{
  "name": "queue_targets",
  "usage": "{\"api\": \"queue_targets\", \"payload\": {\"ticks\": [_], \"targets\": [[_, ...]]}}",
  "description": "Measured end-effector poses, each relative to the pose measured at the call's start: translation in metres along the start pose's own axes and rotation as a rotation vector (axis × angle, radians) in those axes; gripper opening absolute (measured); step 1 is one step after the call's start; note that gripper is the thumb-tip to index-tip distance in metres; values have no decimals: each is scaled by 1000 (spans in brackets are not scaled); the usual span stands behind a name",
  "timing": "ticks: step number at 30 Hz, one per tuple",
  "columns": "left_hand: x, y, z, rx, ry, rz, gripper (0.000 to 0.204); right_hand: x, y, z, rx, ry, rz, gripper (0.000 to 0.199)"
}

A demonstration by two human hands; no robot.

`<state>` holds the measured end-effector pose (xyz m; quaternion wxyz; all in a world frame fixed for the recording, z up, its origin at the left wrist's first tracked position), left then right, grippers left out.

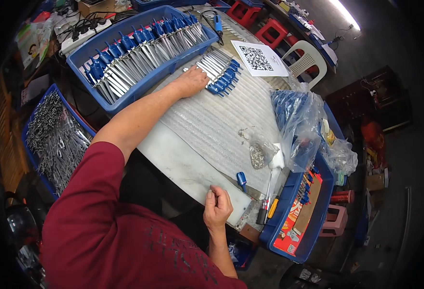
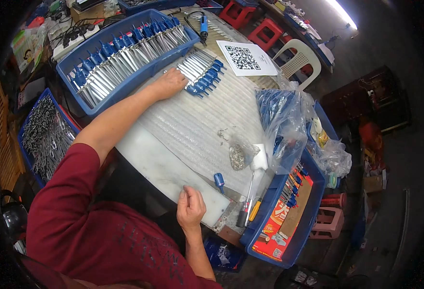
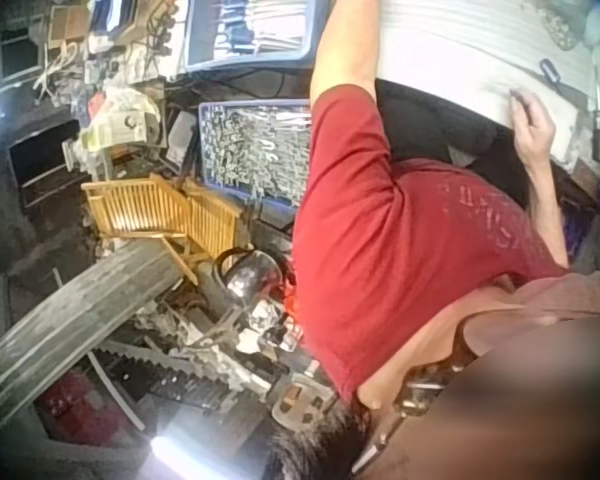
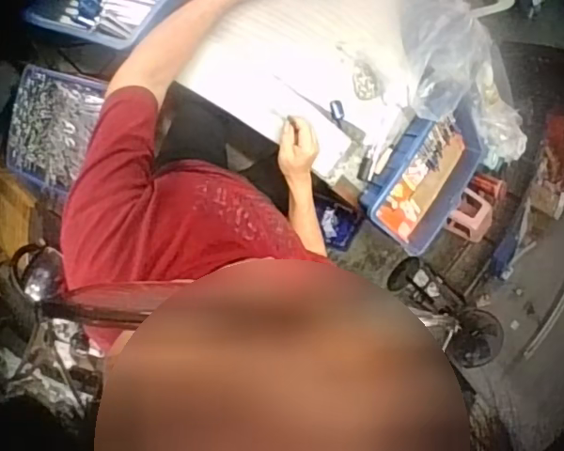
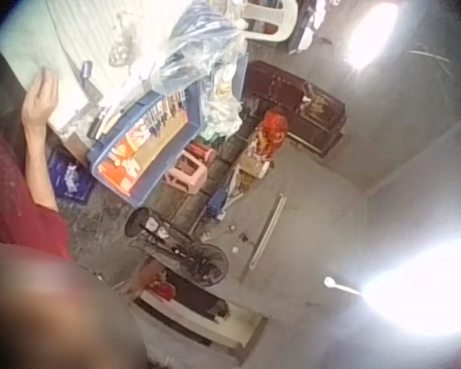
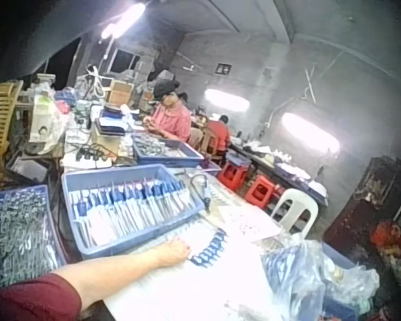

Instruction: Assembling handheld tools by inserting metal shafts and springs into blue plastic handles at a workstation.

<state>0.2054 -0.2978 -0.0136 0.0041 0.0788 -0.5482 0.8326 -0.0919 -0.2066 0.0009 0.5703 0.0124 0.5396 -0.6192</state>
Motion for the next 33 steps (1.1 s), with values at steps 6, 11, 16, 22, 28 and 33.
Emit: {"api": "queue_targets", "payload": {"ticks": [6, 11, 16, 22, 28, 33], "targets": [[6, -2, 4, 65, 72, 18, 11, -1, -3, 1, 18, -2, 1, 10], [2, 5, 4, 7, 32, -14, 12, 0, -2, 1, 14, 2, 0, 10], [4, -6, -1, 85, -26, -21, 11, 0, -2, -2, -2, 10, 8, 10], [26, -37, -23, 289, -92, -204, 9, 13, 9, -9, -36, 96, 51, 14], [110, -132, -121, 559, 90, -487, 19, 26, 8, -14, -45, 150, 50, 18], [107, -147, -218, 393, -70, -597, 17, 33, 8, -16, -66, 178, 117, 18]]}}
Point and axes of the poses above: each hand's wrist, its own z-axis towards the middle knuckle, its own y-axis out of the palm, x = y × z, the point moved 10 cm from there along z, towards the middle knuckle, and after that the axes turned 12 degrees about -z, right-handed, at the moved point
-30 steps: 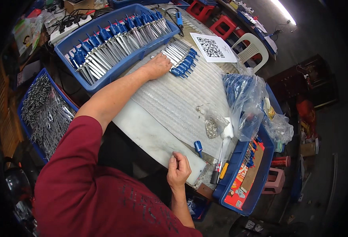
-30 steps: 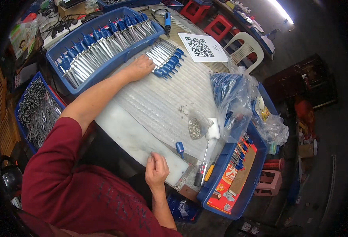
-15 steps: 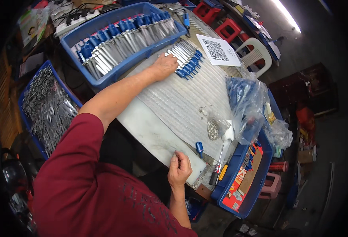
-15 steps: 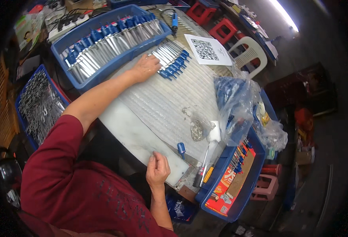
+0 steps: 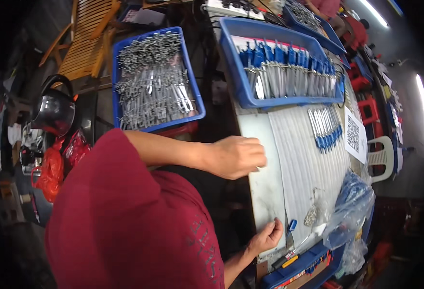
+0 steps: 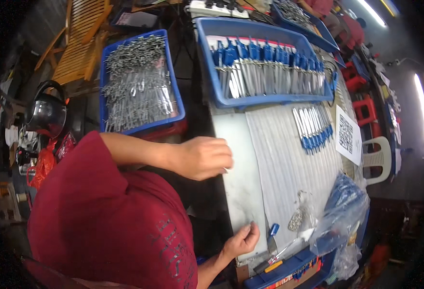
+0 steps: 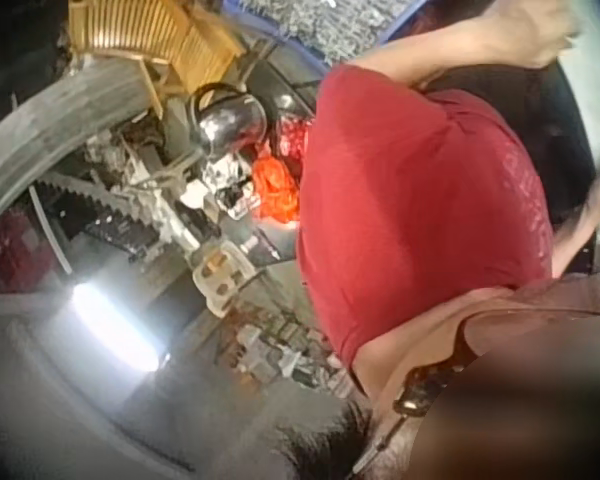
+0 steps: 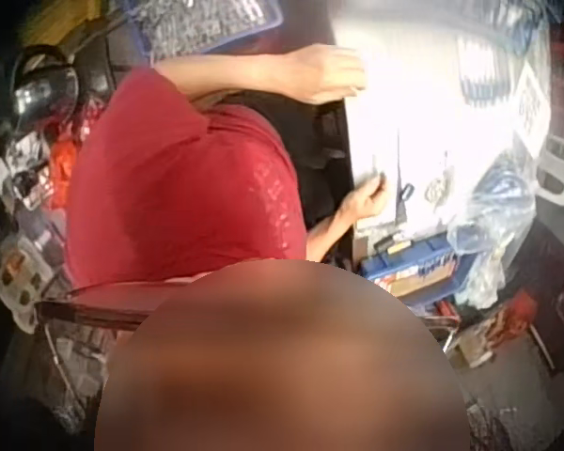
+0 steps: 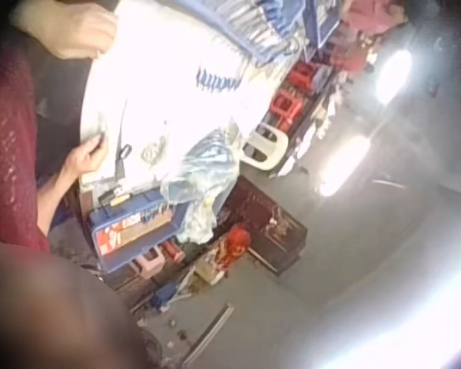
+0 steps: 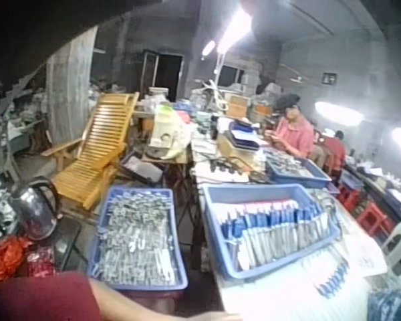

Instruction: Assembling handheld tools by inserting metal shafts and springs into blue plastic handles at a workstation.

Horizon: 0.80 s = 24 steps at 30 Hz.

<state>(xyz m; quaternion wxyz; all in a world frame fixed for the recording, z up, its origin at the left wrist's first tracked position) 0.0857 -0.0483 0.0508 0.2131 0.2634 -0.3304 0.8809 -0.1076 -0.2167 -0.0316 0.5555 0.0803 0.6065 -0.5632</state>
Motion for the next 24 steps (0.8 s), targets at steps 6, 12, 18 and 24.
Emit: {"api": "queue_targets", "payload": {"ticks": [6, 12, 18, 24], "targets": [[-58, -118, -78, 204, -354, 298, 13, 2, 2, 2, -42, 20, 6, 19], [-152, -243, -190, 340, -770, 597, 5, -2, 2, 3, -14, 33, 23, 19], [-159, -305, -256, 402, -932, 603, 7, 1, 1, 5, -17, -34, -28, 19], [-152, -324, -294, 381, -1041, 608, 9, -7, -2, 5, 9, -30, -101, 21]]}}
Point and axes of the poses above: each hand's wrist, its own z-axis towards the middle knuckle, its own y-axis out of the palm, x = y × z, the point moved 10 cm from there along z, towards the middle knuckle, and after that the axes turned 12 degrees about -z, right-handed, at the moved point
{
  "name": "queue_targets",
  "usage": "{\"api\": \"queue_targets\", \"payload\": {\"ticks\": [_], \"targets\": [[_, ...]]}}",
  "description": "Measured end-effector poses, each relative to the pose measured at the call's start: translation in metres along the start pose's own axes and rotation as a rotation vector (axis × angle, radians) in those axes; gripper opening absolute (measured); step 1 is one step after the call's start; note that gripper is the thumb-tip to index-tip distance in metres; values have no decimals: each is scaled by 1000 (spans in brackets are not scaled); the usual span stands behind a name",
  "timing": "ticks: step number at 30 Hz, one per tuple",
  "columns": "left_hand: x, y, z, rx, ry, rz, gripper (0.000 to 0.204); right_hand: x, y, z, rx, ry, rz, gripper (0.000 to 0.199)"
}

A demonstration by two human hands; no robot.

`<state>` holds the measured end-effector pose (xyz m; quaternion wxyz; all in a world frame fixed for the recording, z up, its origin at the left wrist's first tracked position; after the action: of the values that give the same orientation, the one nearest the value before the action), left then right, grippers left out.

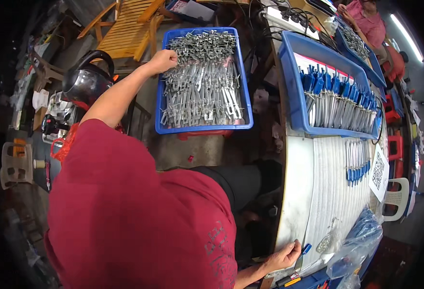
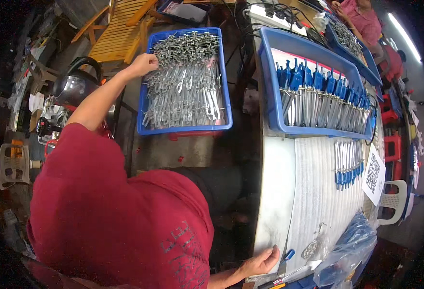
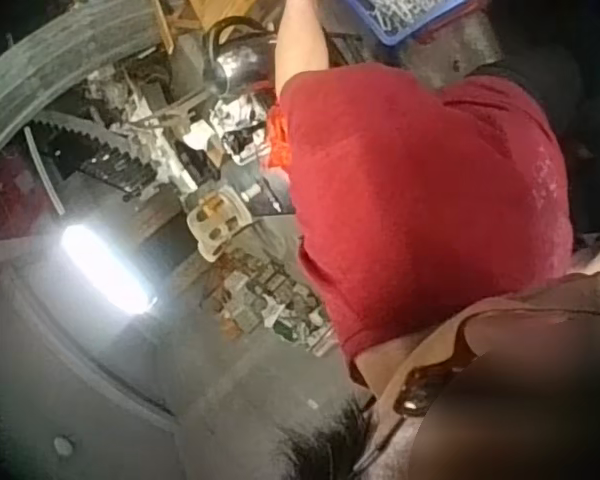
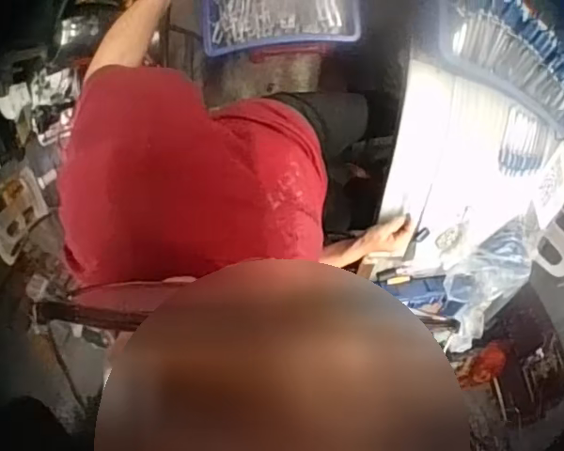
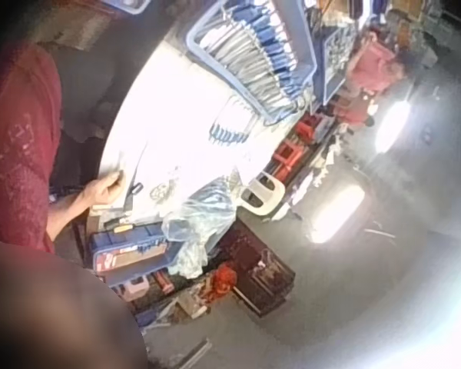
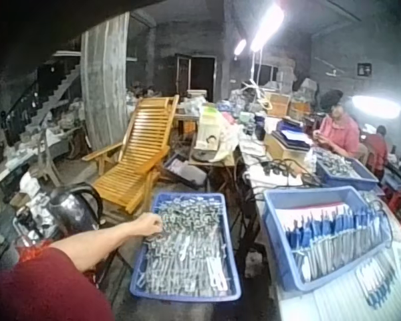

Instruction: Assembling handheld tools by inserting metal shafts and springs into blue plastic handles at a workstation.

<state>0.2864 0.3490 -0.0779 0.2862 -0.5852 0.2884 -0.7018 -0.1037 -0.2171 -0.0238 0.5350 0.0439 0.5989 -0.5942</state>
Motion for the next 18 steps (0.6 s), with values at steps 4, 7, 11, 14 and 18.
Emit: {"api": "queue_targets", "payload": {"ticks": [4, 7, 11, 14, 18], "targets": [[-30, -3, -3, -68, -77, 26, 14, 4, 0, 0, -5, 18, 7, 21], [-59, 2, -8, -156, -272, 118, 23, 4, 1, 0, -8, -4, 8, 21], [-46, 8, -20, -248, -494, 191, 30, 0, 0, 0, -1, -24, 4, 20], [-38, 12, -23, -256, -485, 222, 31, 6, 0, 0, -6, 5, 3, 20], [-46, 20, -28, -230, -604, 120, 21, 5, 0, 1, -13, -19, 17, 20]]}}
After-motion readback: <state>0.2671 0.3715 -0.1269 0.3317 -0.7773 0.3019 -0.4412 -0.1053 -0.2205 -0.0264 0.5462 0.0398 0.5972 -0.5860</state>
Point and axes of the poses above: each hand's wrist, its own z-axis towards the middle knuckle, its own y-axis out of the palm, x = y × z, the point moved 10 cm from there along z, towards the middle knuckle, and after that the axes turned 12 degrees about -z, right-handed, at the moved point
